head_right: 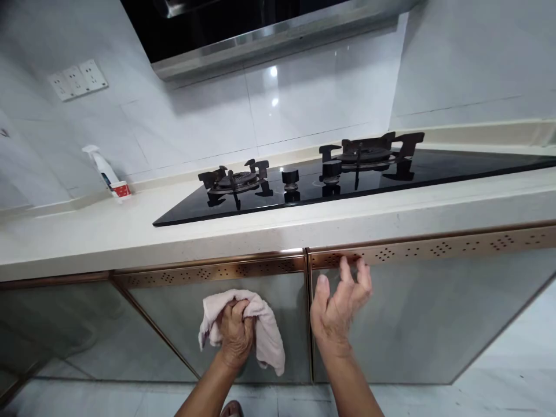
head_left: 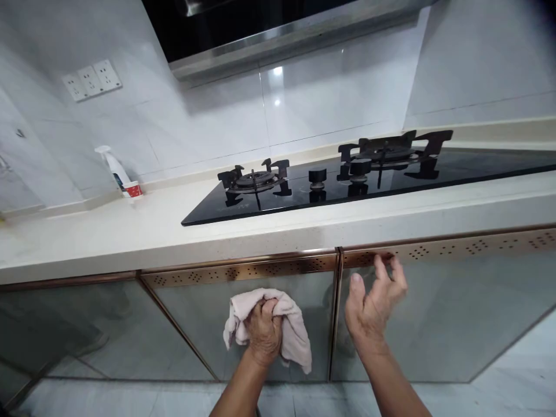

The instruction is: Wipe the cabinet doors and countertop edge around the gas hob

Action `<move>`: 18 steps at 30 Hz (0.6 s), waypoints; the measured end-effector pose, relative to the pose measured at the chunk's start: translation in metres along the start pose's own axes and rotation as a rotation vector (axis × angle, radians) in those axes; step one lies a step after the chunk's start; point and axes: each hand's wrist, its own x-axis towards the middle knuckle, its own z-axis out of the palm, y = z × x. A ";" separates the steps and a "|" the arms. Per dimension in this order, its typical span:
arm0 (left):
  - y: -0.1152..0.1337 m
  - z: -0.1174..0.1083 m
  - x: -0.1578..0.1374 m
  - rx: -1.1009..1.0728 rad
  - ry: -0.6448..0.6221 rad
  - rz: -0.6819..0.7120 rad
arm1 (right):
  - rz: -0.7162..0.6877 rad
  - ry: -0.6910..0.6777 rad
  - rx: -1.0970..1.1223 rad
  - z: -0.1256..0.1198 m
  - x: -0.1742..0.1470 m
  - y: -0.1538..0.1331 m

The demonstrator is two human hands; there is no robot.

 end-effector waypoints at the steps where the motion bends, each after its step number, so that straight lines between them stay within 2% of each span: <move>1: 0.001 -0.005 0.006 -0.050 0.007 -0.034 | 0.015 0.002 0.043 -0.002 -0.003 -0.007; 3: 0.002 -0.013 0.018 -0.165 0.020 -0.129 | 0.020 -0.075 0.150 -0.005 -0.010 -0.021; 4: 0.003 -0.017 0.023 -0.222 0.026 -0.188 | 0.012 -0.177 0.204 -0.007 -0.015 -0.029; 7: 0.006 -0.027 0.030 -0.384 0.022 -0.408 | 0.064 -0.626 0.330 -0.010 -0.032 -0.049; 9: 0.009 -0.033 0.032 -0.494 -0.056 -0.545 | 0.136 -0.820 0.364 -0.012 -0.041 -0.060; 14: 0.020 -0.042 0.041 -0.849 -0.403 -0.861 | 0.210 -0.905 0.430 -0.022 -0.040 -0.070; 16: 0.026 -0.043 0.044 -1.059 -0.502 -0.974 | 0.382 -0.925 0.544 -0.027 -0.035 -0.069; 18: 0.032 -0.040 0.043 -1.275 -0.553 -1.019 | 0.644 -0.875 0.670 -0.034 -0.030 -0.065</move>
